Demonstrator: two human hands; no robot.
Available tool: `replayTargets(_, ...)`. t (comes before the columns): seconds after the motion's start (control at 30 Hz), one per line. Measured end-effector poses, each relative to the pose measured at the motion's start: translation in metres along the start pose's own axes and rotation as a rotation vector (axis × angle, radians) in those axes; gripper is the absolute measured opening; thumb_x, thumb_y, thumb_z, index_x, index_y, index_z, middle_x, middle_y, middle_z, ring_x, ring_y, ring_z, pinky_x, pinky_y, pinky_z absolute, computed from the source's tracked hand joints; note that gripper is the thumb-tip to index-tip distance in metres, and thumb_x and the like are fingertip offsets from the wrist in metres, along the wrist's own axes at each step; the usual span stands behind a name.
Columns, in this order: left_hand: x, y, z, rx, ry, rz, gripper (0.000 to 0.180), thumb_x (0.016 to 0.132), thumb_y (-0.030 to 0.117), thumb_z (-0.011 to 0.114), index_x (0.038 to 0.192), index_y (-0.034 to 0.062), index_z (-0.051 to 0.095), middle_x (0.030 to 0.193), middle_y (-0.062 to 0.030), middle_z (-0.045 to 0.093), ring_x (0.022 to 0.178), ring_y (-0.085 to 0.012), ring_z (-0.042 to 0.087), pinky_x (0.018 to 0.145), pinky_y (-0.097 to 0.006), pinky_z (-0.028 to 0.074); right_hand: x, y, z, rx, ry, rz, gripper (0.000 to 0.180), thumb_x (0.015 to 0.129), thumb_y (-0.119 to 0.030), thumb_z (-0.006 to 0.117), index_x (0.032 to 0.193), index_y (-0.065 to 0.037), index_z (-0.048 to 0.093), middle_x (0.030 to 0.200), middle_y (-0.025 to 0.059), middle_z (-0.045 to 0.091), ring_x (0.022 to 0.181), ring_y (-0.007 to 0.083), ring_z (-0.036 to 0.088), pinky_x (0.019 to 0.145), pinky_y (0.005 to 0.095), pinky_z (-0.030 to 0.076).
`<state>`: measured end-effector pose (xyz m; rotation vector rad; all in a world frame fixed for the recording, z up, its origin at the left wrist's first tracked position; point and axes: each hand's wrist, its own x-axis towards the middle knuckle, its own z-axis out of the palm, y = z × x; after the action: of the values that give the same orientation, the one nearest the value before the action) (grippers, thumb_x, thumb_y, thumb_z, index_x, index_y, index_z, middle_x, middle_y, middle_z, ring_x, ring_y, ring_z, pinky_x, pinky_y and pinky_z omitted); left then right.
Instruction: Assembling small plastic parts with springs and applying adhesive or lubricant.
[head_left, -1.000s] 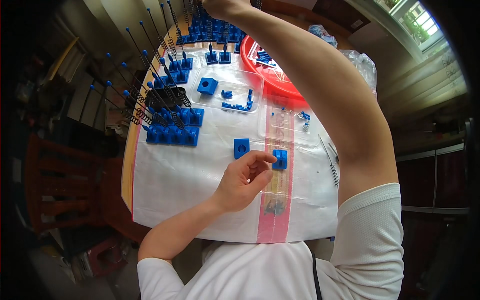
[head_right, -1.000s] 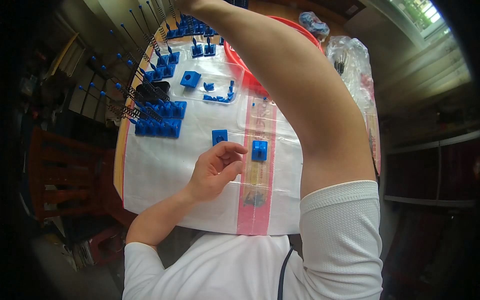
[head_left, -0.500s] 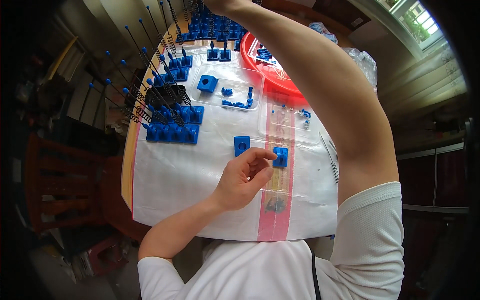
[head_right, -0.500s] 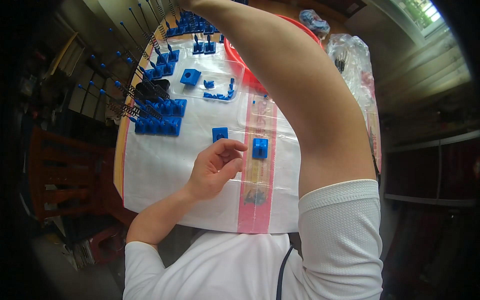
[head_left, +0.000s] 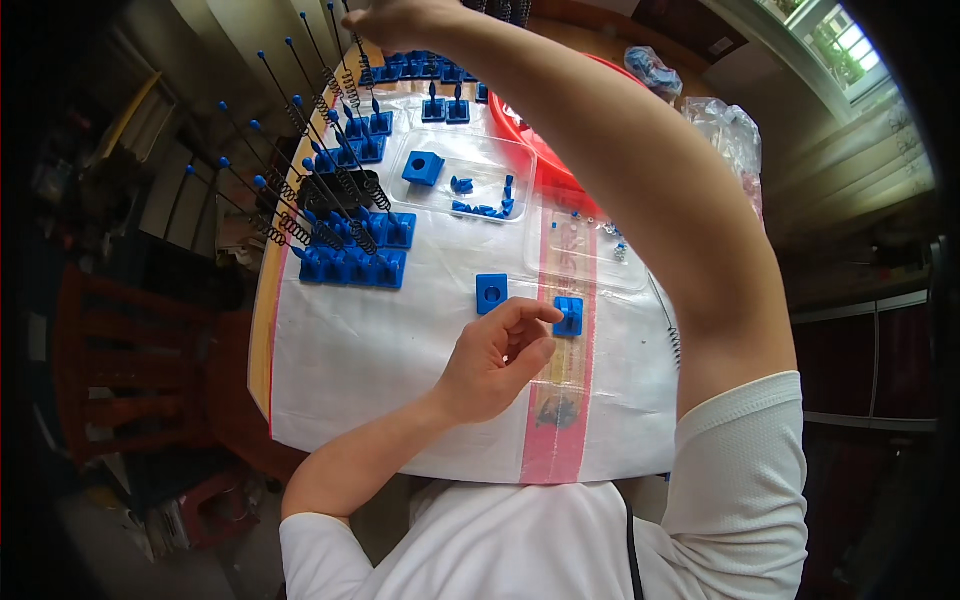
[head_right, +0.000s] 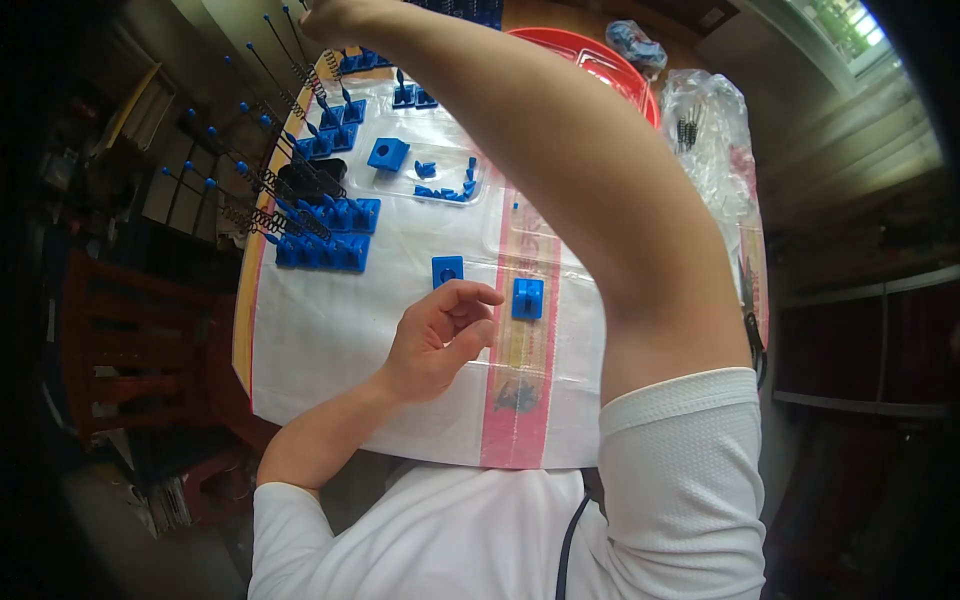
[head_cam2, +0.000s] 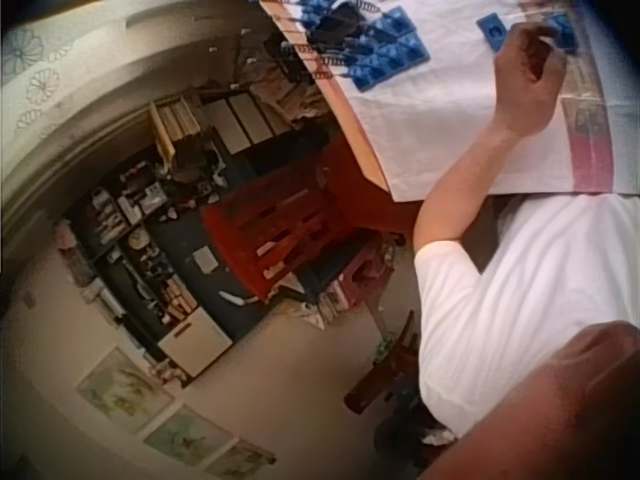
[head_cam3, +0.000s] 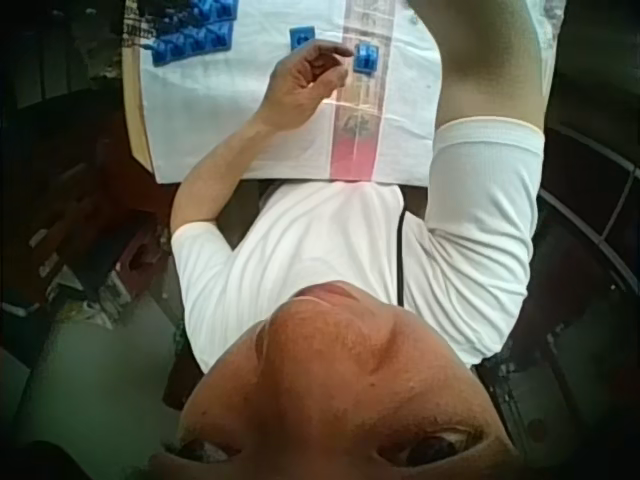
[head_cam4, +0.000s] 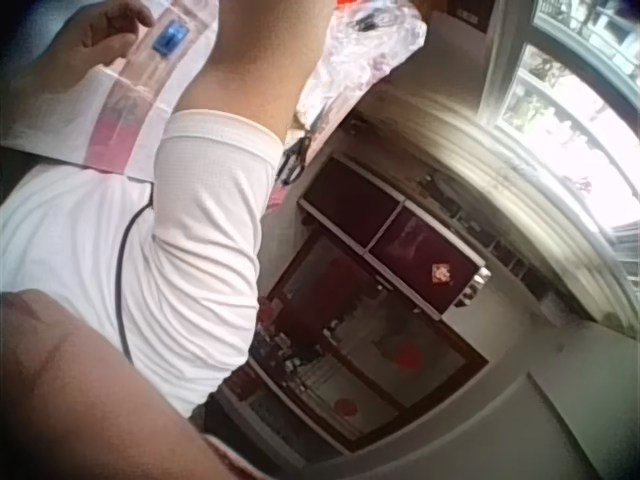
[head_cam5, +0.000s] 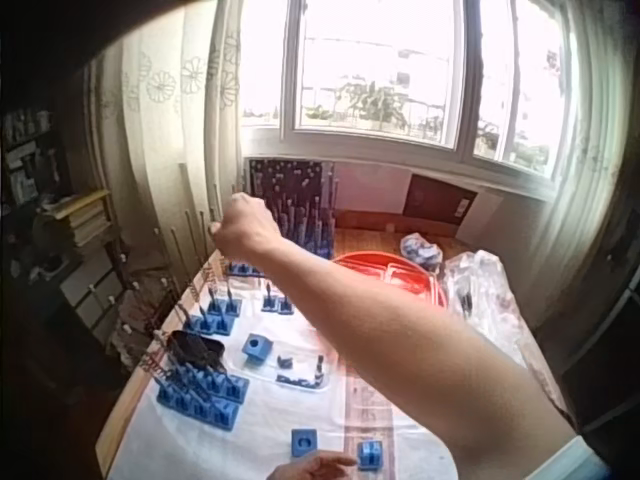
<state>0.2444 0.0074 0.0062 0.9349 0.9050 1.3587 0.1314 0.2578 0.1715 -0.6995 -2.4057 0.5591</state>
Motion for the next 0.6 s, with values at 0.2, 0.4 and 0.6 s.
replayTargets(0.2,0.002,0.005,0.003,-0.014,-0.017,-0.006,0.027,0.095,0.002,0.057,0.121,0.0000,0.054,0.095,-0.0014,0.058,0.084,-0.0043,0.055,0.071,-0.021,0.045,0.016,0.013,0.021,0.107,0.018,0.187,0.022,0.085,-0.014,0.064,0.096,0.004,0.071,0.105,0.0270,0.067,0.103,0.0379,0.066,0.090,0.0412,0.054)
replayTargets(0.4,0.000,0.004,0.000,0.015,0.003,-0.011,0.026,0.095,0.003,0.057,0.121,0.0002,0.054,0.097,-0.0014,0.058,0.085,-0.0042,0.055,0.072,-0.021,0.045,0.008,0.000,0.021,0.110,-0.069,0.186,0.020,0.082,-0.008,0.061,0.096,0.000,0.073,0.104,0.0249,0.068,0.101,0.0362,0.067,0.088,0.0399,0.054)
replayTargets(0.6,0.001,0.003,0.002,0.017,0.012,-0.008,0.026,0.095,0.003,0.057,0.120,0.0005,0.055,0.095,-0.0010,0.058,0.084,-0.0041,0.055,0.071,-0.021,0.045,0.011,0.012,0.031,0.118,-0.075,0.115,0.019,0.081,-0.010,0.064,0.096,-0.005,0.074,0.105,0.0215,0.069,0.101,0.0355,0.067,0.088,0.0410,0.054)
